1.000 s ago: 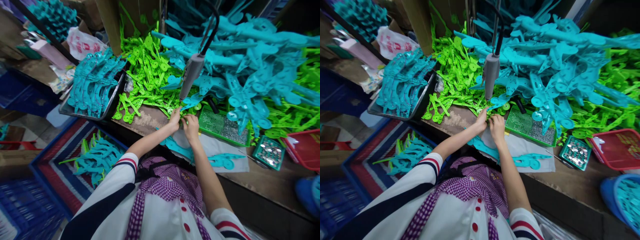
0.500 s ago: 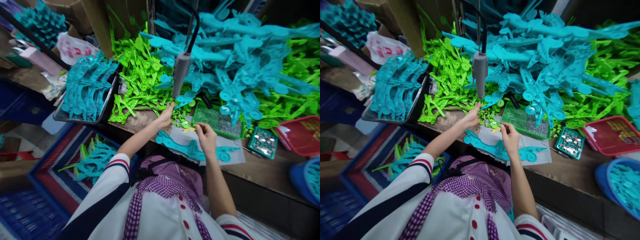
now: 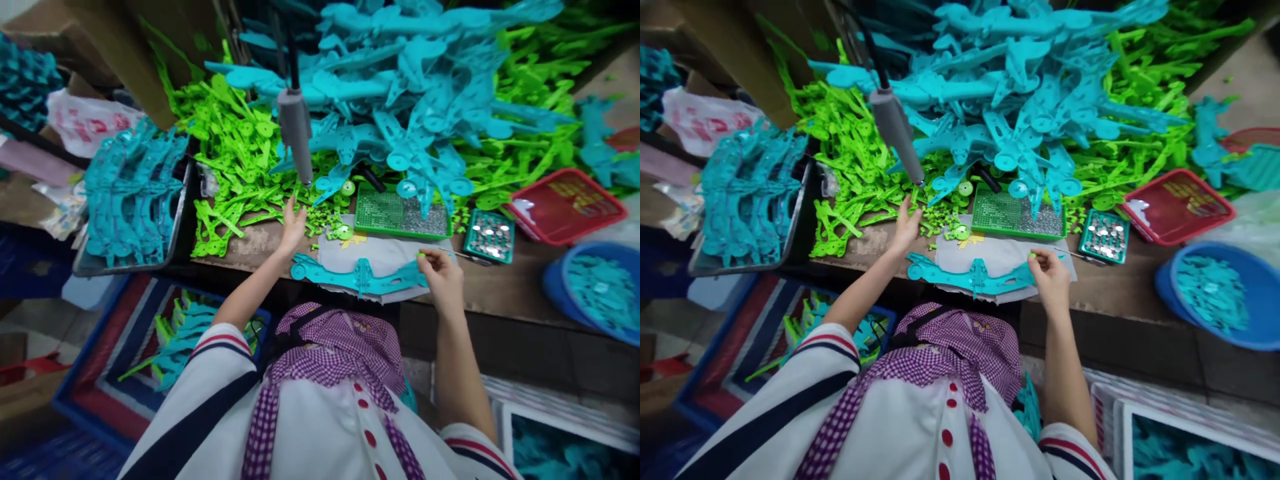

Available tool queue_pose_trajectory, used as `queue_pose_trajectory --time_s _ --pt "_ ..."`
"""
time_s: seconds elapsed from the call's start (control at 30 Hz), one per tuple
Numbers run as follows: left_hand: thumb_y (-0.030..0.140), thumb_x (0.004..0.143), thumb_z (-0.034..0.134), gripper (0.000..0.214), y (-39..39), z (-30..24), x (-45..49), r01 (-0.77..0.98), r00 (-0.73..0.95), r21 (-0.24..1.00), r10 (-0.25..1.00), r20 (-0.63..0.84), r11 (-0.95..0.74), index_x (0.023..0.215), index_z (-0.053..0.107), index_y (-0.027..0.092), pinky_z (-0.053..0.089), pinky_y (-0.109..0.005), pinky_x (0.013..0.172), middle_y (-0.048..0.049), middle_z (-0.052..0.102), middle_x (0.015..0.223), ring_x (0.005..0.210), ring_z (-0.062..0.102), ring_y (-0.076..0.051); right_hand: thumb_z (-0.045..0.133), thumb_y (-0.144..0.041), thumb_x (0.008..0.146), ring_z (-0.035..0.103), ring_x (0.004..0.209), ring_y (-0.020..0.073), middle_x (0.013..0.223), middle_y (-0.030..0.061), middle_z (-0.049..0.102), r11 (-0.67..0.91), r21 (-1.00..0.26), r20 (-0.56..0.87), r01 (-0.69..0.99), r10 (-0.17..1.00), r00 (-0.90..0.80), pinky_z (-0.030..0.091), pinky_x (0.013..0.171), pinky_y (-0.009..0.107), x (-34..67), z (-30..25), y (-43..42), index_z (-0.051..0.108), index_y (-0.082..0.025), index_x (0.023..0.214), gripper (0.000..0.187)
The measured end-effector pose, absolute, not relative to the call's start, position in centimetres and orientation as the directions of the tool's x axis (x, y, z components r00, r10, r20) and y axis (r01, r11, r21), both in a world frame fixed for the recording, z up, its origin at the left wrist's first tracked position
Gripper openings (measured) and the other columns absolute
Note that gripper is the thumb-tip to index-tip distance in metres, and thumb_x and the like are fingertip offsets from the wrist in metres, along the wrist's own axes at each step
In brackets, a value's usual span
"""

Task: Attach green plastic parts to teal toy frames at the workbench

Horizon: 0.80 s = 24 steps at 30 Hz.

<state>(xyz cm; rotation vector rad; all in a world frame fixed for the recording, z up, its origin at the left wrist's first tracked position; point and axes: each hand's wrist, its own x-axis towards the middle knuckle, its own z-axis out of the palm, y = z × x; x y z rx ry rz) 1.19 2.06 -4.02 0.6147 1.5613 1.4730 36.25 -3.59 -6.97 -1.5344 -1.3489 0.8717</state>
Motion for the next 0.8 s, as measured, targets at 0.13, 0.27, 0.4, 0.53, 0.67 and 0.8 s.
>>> queue_pose_trajectory --time_s 0.13,0.27,0.4,0.53,0.67,0.8 --pt "0.021 0.096 0.058 0.018 -0.2 -3.6 2.7 -0.07 -0.37 0.99 0.918 -0.14 0.123 0.11 0.068 0.027 0.047 -0.029 0.102 -0.002 0.066 0.116 0.118 0.056 -0.019 0.071 -0.057 0.076 0.062 0.067 0.0154 0.081 0.0041 0.069 -0.087 -0.954 0.008 0.287 0.95 0.313 0.054 0.064 0.032 40.5 -9.2 -3.9 0.069 -0.018 0.101 0.046" --pt "0.02 0.081 0.077 0.009 -1.4 -4.3 10.6 0.024 0.127 0.994 0.986 -0.108 0.106 0.087 0.073 0.026 0.05 -0.028 0.088 -0.0057 0.067 0.102 0.115 0.057 -0.026 0.071 -0.066 0.072 0.063 0.066 0.0171 0.077 0.0045 0.067 -0.119 -0.956 -0.012 0.267 0.928 0.373 0.054 0.063 0.033 41.7 -10.3 -3.9 0.066 -0.017 0.097 0.055" --pt "0.019 0.058 0.094 0.043 -1.1 -6.9 18.4 0.128 0.346 0.986 0.926 -0.15 0.112 0.097 0.077 0.027 0.045 -0.03 0.091 -0.0055 0.06 0.089 0.116 0.054 -0.031 0.065 -0.07 0.076 0.065 0.071 0.0198 0.08 0.0066 0.069 -0.105 -0.941 0.023 0.323 0.929 0.368 0.056 0.069 0.036 40.6 -11.1 -3.7 0.065 -0.017 0.101 0.058" --pt "0.026 0.054 0.097 0.063 -0.8 -9.1 20.0 0.279 0.392 0.959 0.907 -0.155 0.043 0.114 0.076 0.032 0.041 -0.032 0.091 -0.0026 0.047 0.081 0.108 0.053 -0.032 0.06 -0.071 0.08 0.066 0.076 0.021 0.086 0.0084 0.07 -0.081 -0.91 0.055 0.406 0.949 0.311 0.055 0.072 0.036 39.8 -11.9 -3.7 0.066 -0.017 0.101 0.059" --pt "0.032 0.058 0.096 0.065 -0.7 -9.8 19.4 0.312 0.407 0.95 0.905 -0.127 -0.007 0.119 0.075 0.035 0.04 -0.033 0.091 -0.0015 0.044 0.079 0.101 0.053 -0.031 0.057 -0.071 0.082 0.066 0.075 0.0207 0.084 0.0078 0.07 -0.087 -0.879 0.064 0.468 0.952 0.299 0.054 0.073 0.036 39.8 -12.2 -3.5 0.067 -0.017 0.101 0.058" --pt "0.039 0.06 0.094 0.067 -0.7 -10.0 19.5 0.347 0.424 0.936 0.9 -0.106 -0.053 0.123 0.073 0.036 0.039 -0.032 0.091 -0.0018 0.047 0.08 0.099 0.054 -0.031 0.057 -0.069 0.083 0.064 0.073 0.0198 0.084 0.008 0.07 -0.08 -0.894 0.06 0.441 0.953 0.296 0.053 0.071 0.035 39.9 -12.3 -3.4 0.067 -0.017 0.102 0.057"
